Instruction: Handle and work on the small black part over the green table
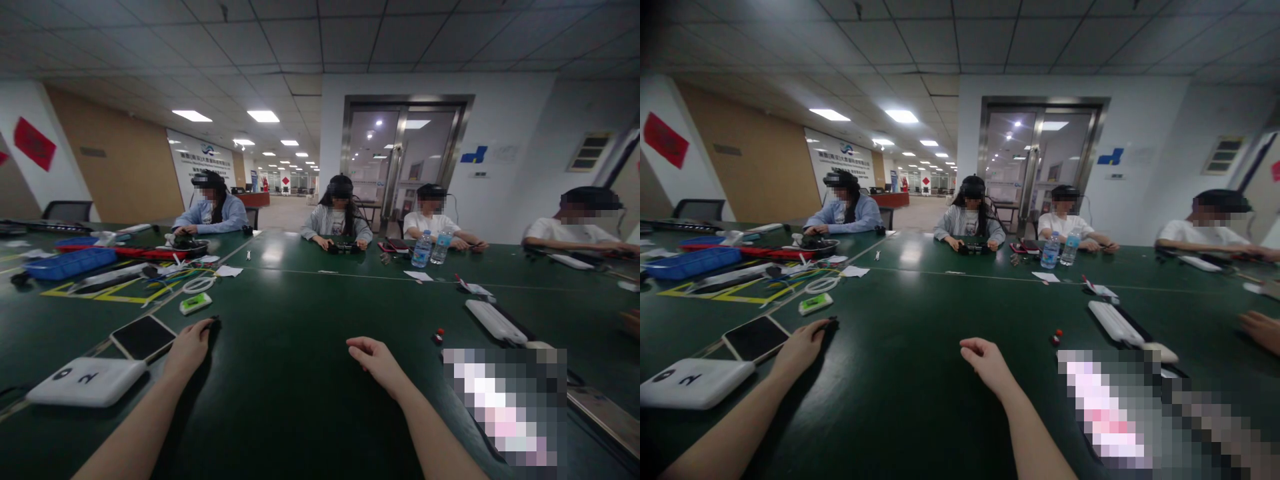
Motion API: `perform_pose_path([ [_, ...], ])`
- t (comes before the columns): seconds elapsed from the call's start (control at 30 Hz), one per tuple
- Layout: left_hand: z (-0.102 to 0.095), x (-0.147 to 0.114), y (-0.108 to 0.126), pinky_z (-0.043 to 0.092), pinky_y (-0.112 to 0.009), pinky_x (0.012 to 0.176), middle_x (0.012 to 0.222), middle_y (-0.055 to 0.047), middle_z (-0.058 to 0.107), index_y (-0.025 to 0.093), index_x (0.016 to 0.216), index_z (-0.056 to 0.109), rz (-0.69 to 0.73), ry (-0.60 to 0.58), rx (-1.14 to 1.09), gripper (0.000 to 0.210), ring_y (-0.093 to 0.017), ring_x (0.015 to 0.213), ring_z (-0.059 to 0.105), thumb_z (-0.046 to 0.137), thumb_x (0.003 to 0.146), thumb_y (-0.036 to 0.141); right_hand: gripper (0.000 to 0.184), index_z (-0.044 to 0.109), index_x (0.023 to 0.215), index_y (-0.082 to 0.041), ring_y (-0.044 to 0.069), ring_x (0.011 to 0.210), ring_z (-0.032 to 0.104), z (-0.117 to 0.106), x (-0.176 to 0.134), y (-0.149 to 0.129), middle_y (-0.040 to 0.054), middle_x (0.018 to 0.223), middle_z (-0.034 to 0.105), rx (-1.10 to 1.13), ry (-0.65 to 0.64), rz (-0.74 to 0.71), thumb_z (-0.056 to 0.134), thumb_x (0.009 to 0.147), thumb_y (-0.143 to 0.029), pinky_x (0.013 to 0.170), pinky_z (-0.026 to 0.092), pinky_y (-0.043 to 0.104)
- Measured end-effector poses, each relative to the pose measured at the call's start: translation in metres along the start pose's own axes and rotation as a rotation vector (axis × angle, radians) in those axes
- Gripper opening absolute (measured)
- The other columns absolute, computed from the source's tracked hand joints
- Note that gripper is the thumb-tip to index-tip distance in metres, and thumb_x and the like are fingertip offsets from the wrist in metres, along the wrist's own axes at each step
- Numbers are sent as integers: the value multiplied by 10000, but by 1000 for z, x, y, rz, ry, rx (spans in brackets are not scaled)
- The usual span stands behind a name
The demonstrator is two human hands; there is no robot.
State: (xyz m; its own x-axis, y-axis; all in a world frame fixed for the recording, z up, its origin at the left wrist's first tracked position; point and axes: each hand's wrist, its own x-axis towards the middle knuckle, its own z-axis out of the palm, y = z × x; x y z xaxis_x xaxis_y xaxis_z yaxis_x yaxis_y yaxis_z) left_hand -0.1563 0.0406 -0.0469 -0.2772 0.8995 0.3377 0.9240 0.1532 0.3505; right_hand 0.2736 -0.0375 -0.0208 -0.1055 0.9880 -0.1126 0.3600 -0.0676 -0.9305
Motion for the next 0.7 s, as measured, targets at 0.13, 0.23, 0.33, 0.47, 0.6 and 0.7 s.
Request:
perform_pose_path([
  [0.13,1,0,-1,448,-341,868,1083,-98,622,194,1154,583,-13,-13,-3,387,-236,986,591,375,835,260,343,605,1108,-232,185,845,543,0,-1,-1,43,1041,600,-3,-7,-4,556,803,-379,694,441,303],
  [0.23,1,0,-2,444,-338,871,1111,-101,611,203,1175,573,-15,-22,-2,399,-234,995,589,360,844,266,347,602,1114,-232,187,847,543,-1,-3,-2,44,1051,599,-1,-8,-7,557,803,-379,702,442,308],
  [0.33,2,1,-2,439,-334,878,1091,-95,619,208,1177,579,-8,-22,4,405,-233,1000,588,361,841,270,357,603,1114,-230,191,844,545,0,-3,-2,47,1050,602,2,-6,-12,559,798,-390,687,443,306],
  [0.47,2,1,0,437,-338,887,1054,-91,634,204,1160,600,-4,1,18,405,-239,999,586,379,829,277,359,613,1098,-222,191,833,551,1,-1,-2,50,1021,612,2,-1,-19,566,792,-403,664,441,297],
  [0.6,-2,-1,5,436,-344,901,1119,-116,607,184,1192,588,-5,-32,40,434,-245,1036,573,333,851,270,355,611,1101,-223,189,832,550,0,0,-1,49,1033,612,3,-5,-22,572,790,-391,676,443,301],
  [0.7,-7,-3,6,436,-338,906,1163,-131,586,172,1222,568,-19,-54,56,455,-244,1051,569,307,865,277,359,612,1101,-226,192,841,550,0,0,0,48,1035,611,12,-4,-24,572,788,-395,680,442,300],
])
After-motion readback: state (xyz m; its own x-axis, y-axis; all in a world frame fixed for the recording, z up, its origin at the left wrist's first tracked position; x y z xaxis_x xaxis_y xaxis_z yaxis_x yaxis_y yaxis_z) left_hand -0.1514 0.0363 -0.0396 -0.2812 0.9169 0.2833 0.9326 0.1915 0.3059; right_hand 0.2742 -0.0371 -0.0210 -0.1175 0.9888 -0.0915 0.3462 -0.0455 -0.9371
